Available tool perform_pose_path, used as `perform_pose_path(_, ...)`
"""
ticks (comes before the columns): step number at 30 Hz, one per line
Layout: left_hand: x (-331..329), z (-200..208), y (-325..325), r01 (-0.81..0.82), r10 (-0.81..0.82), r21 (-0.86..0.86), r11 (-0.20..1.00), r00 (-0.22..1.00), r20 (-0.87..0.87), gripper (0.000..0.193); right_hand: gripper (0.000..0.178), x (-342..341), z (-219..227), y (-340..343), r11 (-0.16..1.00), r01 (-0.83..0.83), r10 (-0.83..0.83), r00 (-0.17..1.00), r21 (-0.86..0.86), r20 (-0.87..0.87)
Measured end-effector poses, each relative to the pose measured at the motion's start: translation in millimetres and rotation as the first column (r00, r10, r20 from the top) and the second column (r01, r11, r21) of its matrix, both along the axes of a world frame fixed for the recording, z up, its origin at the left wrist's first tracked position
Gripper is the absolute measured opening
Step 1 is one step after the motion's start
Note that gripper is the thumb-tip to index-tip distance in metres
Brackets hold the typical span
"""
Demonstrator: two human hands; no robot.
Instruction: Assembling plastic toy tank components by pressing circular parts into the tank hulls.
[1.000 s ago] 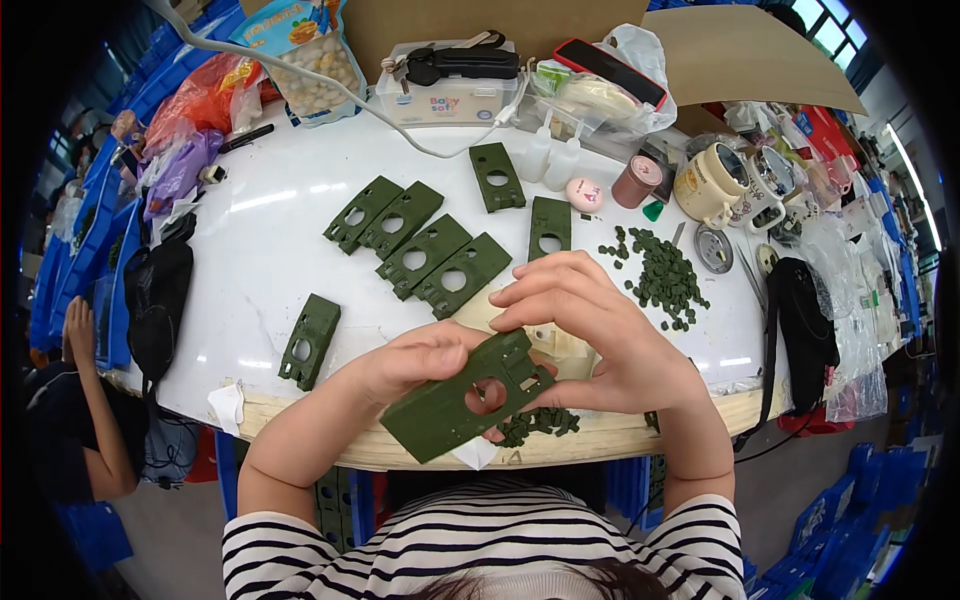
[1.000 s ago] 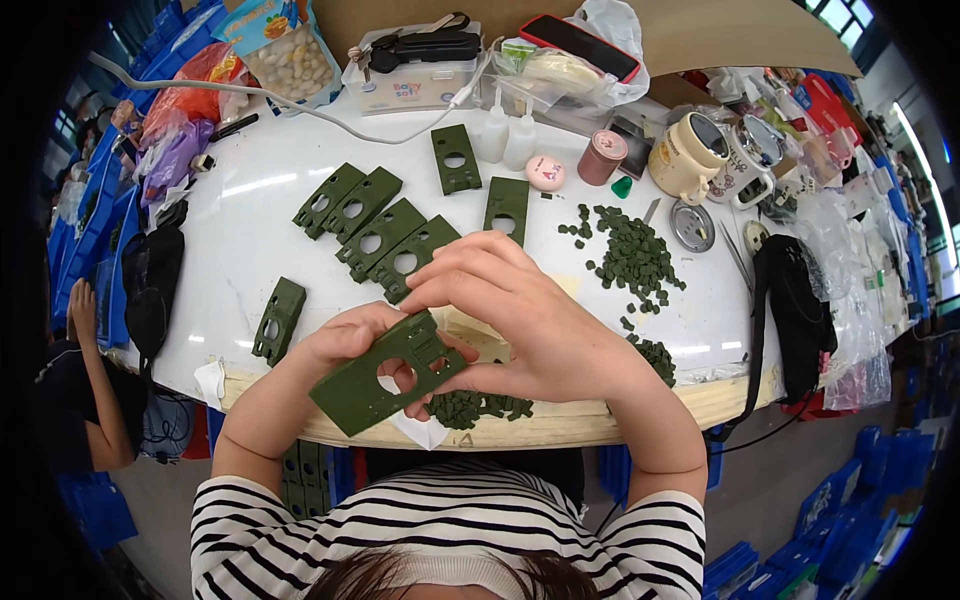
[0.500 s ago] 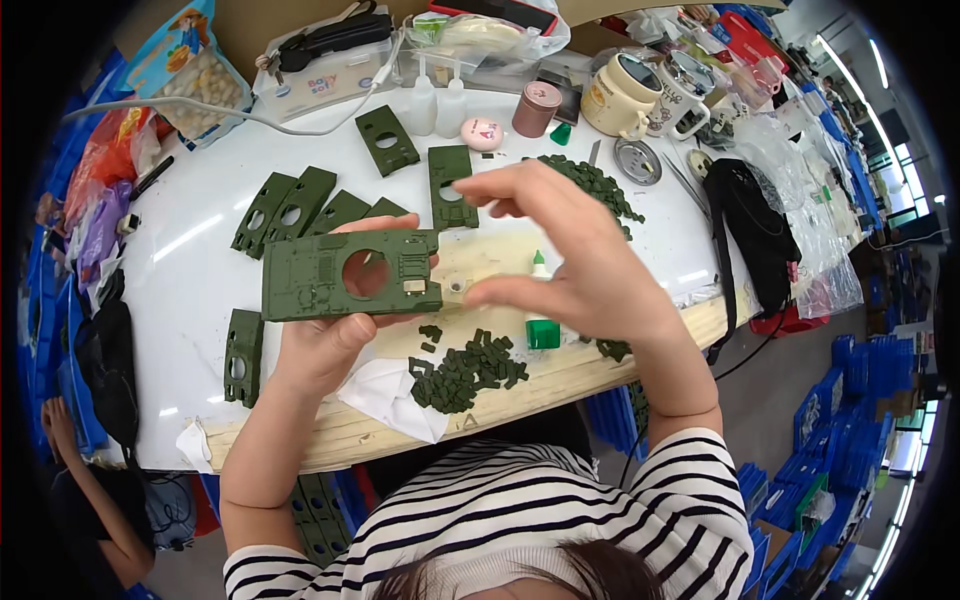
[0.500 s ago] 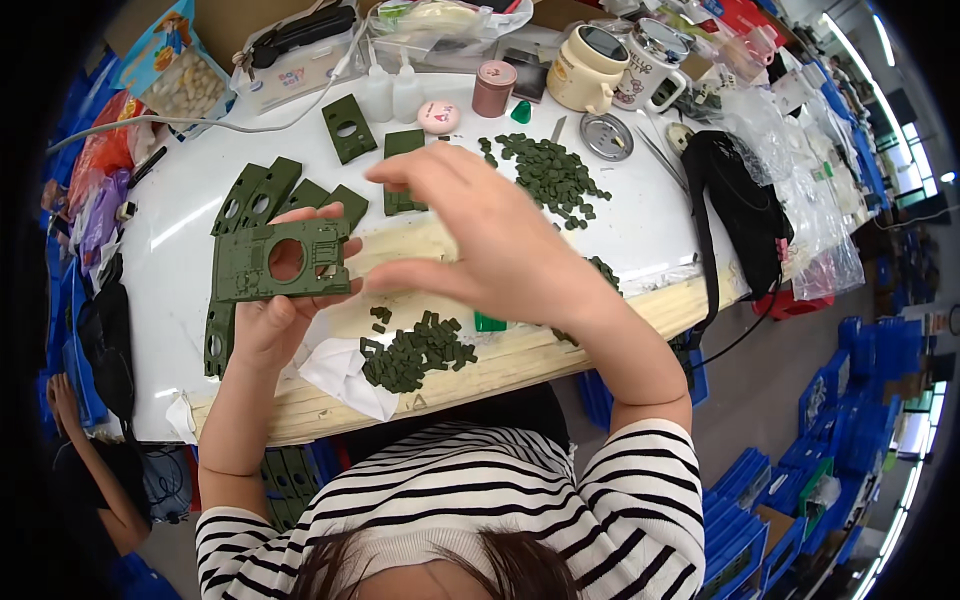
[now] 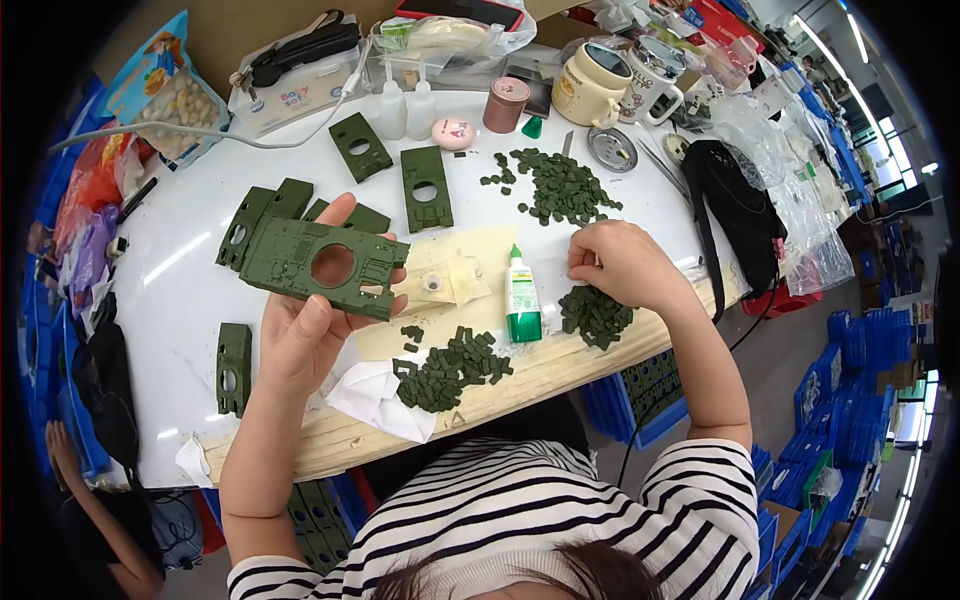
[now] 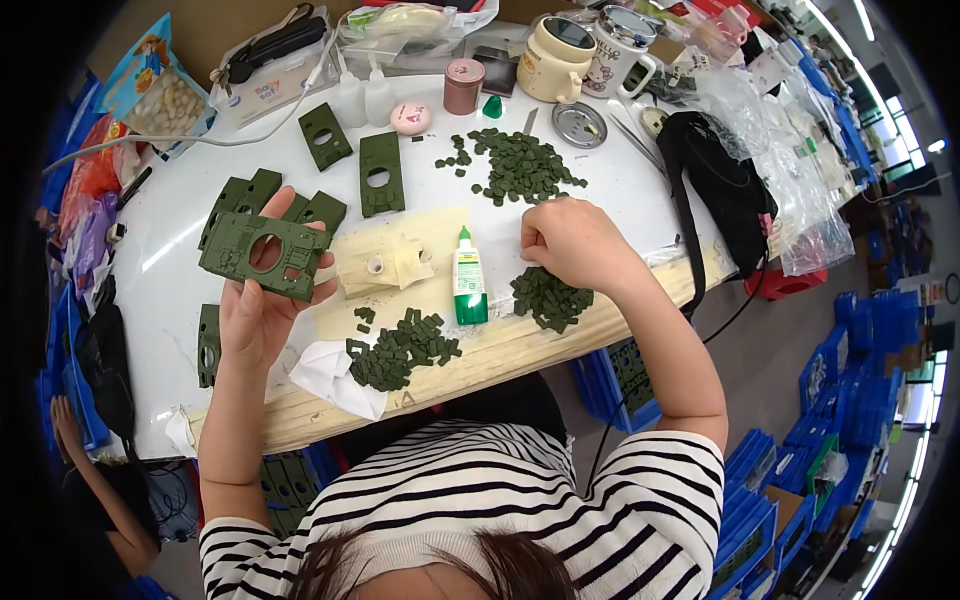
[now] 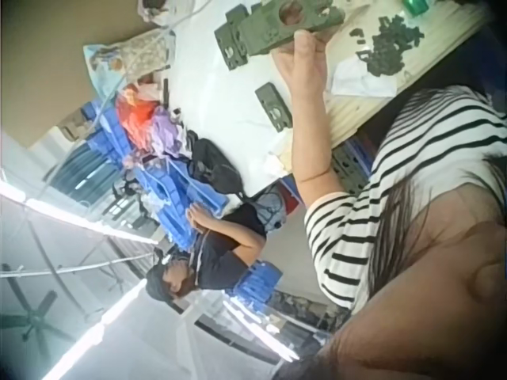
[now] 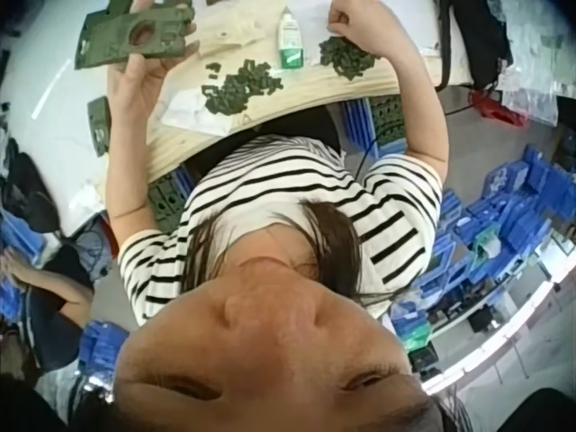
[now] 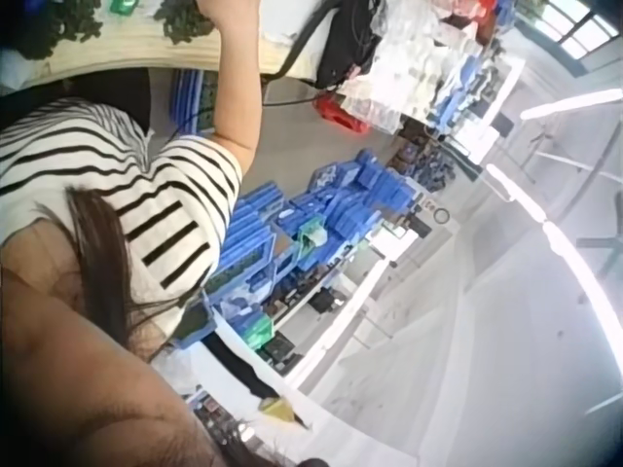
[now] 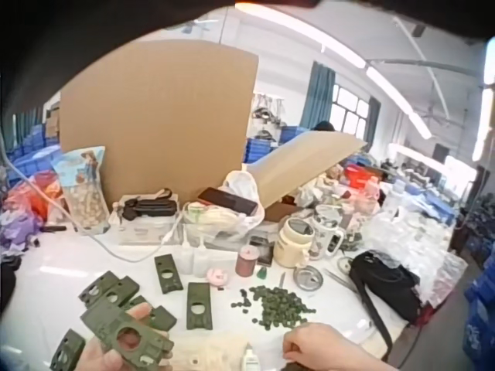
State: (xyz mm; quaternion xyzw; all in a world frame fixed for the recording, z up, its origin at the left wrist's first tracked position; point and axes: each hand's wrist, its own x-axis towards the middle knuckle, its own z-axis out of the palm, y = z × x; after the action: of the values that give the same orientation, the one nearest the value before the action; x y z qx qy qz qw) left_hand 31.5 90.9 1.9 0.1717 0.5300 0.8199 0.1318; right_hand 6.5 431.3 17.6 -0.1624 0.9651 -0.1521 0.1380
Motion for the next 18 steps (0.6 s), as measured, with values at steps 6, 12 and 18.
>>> perform_pose_path(6, -0.3, 5.6, 0.7, 0.045, -0.050, 0.112, 0.993, 0.998, 0.036, 0.076, 0.009, 13.2, -11.4, -0.4, 0.993, -0.116, 0.113, 0.981, -0.006, -0.158)
perform_pose_path(12, -3.1, 4.5, -2.1, 0.062, -0.075, 0.213, 0.975, 0.996, 0.056, 0.069, 0.008, 32.2, -13.5, -11.1, 0.996, -0.089, 0.077, 0.958, -0.031, -0.277)
perform_pose_path(18, -4.1, 5.0, -0.5, 0.049, -0.056, 0.144, 0.988, 0.998, 0.042, 0.073, 0.004, 38.8, -16.4, -13.7, 0.999, -0.035, 0.029, 0.958, -0.015, -0.285)
